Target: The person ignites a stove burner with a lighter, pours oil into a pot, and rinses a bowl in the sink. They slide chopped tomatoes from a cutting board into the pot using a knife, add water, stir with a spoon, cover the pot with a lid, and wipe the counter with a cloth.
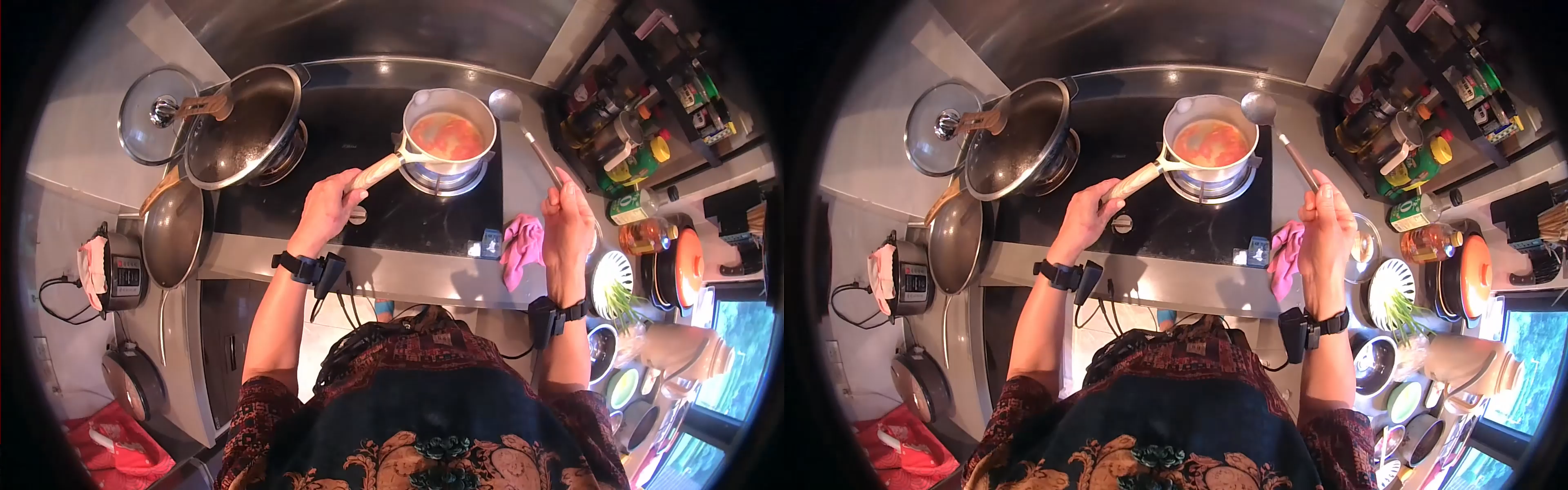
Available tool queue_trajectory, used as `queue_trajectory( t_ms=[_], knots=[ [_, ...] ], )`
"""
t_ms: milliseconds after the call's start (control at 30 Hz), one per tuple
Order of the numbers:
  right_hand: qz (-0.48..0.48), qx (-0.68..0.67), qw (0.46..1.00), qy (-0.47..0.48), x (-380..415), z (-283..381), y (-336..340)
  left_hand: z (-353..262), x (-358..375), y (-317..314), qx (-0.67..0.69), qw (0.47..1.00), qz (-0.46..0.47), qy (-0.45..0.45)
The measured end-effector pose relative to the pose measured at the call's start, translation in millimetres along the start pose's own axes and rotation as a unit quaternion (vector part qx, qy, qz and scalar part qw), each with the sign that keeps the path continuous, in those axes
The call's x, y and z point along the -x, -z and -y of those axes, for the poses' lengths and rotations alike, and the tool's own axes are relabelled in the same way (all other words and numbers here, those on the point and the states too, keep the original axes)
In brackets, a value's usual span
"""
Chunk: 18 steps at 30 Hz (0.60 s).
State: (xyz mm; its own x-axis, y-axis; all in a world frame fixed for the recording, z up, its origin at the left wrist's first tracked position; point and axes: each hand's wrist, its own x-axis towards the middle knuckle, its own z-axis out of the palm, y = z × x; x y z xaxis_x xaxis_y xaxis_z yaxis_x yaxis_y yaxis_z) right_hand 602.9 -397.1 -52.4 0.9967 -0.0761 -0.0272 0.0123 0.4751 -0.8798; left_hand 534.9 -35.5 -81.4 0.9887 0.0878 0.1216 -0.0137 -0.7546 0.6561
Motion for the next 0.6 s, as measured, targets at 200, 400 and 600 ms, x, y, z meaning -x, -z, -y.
queue_trajectory(
  t_ms=[200, 400, 600],
  knots=[
    [0.012, 0.005, 1.0, -0.008, 16.4, 14.8, -8.2, 2.6, -1.0, 2.3, -0.005, 1.0, -0.015, -0.015],
    [0.05, 0.2, 0.976, 0.07, 12.9, 12.1, -9.1, -1.8, -3.6, 10.9, -0.013, 1.0, 0.01, 0.001],
    [0.139, 0.583, 0.736, 0.313, -10.4, 29.3, -46.6, 4.4, -3.8, 7.2, -0.023, 0.999, -0.024, -0.012]
  ],
)
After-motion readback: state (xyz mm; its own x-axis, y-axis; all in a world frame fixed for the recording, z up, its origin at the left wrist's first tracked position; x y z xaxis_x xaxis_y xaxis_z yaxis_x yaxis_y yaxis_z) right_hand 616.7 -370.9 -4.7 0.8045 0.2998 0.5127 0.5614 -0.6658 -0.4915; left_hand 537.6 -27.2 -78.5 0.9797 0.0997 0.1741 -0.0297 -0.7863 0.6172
